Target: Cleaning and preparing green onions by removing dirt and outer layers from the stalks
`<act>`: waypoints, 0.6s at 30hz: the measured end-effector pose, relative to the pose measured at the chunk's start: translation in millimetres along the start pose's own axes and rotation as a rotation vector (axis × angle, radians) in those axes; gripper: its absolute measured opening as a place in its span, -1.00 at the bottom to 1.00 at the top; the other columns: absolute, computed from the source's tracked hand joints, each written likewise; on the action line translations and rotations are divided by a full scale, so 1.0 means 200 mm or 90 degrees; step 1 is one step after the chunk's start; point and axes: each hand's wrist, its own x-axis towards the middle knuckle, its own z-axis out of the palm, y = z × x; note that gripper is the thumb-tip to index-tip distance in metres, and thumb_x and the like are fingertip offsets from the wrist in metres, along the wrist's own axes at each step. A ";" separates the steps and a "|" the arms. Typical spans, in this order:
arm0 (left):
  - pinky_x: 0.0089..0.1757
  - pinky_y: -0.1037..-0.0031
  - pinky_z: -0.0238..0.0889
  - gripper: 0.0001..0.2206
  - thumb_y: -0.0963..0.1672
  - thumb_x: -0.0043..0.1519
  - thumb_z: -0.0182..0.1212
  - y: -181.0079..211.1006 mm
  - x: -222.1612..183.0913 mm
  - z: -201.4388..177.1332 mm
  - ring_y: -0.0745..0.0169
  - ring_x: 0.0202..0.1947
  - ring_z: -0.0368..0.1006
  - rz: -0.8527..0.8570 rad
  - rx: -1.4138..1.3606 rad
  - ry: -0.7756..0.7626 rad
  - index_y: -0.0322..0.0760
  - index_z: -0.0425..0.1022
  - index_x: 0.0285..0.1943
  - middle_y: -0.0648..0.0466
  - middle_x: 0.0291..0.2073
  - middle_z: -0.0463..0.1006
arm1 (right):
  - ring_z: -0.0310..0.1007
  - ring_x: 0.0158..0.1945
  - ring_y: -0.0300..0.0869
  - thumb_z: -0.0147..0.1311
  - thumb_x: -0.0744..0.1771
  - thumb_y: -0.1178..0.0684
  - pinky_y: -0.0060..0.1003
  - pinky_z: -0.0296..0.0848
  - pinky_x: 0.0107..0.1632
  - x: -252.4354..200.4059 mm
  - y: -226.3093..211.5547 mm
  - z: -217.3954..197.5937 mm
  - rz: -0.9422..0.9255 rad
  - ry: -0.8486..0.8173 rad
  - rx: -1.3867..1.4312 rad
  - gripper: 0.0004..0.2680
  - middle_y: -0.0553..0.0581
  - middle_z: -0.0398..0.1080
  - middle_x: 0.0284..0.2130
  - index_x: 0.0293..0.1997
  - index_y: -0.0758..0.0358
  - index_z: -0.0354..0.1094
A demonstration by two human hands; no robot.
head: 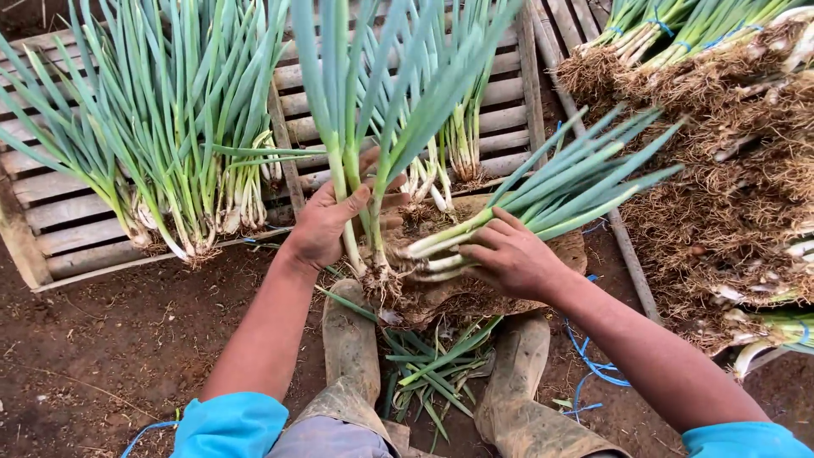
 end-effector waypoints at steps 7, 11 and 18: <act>-0.30 0.40 0.45 -0.71 -0.12 0.21 0.41 -0.24 0.14 -0.16 0.16 -0.39 0.47 -0.025 0.099 -0.001 -0.37 0.52 0.03 -0.08 -0.38 0.55 | 0.40 -0.21 -0.11 0.06 0.35 -0.23 0.15 0.20 0.36 -0.13 -0.02 0.02 0.031 0.098 0.017 -0.74 -0.02 0.31 -0.41 -0.48 0.02 0.31; -0.30 0.42 0.43 -0.64 -0.18 0.11 0.51 -0.30 0.17 0.00 0.14 -0.45 0.46 -0.223 0.273 -0.016 -0.43 0.47 0.01 -0.05 -0.38 0.47 | 0.39 -0.07 -0.02 0.25 0.30 -0.13 0.20 0.16 0.39 -0.23 -0.09 0.02 0.188 0.215 -0.044 -0.82 0.06 0.38 -0.22 -0.37 0.06 0.40; -0.27 0.33 0.55 -0.53 -0.21 0.04 0.50 -0.59 0.17 0.24 0.02 -0.37 0.63 -0.233 0.292 -0.048 -0.56 0.39 0.07 -0.22 -0.28 0.60 | 0.54 -0.22 0.20 0.49 0.14 -0.16 0.13 0.46 -0.03 -0.30 -0.17 -0.04 0.818 0.116 0.355 -0.47 0.33 0.40 -0.22 0.04 0.23 0.24</act>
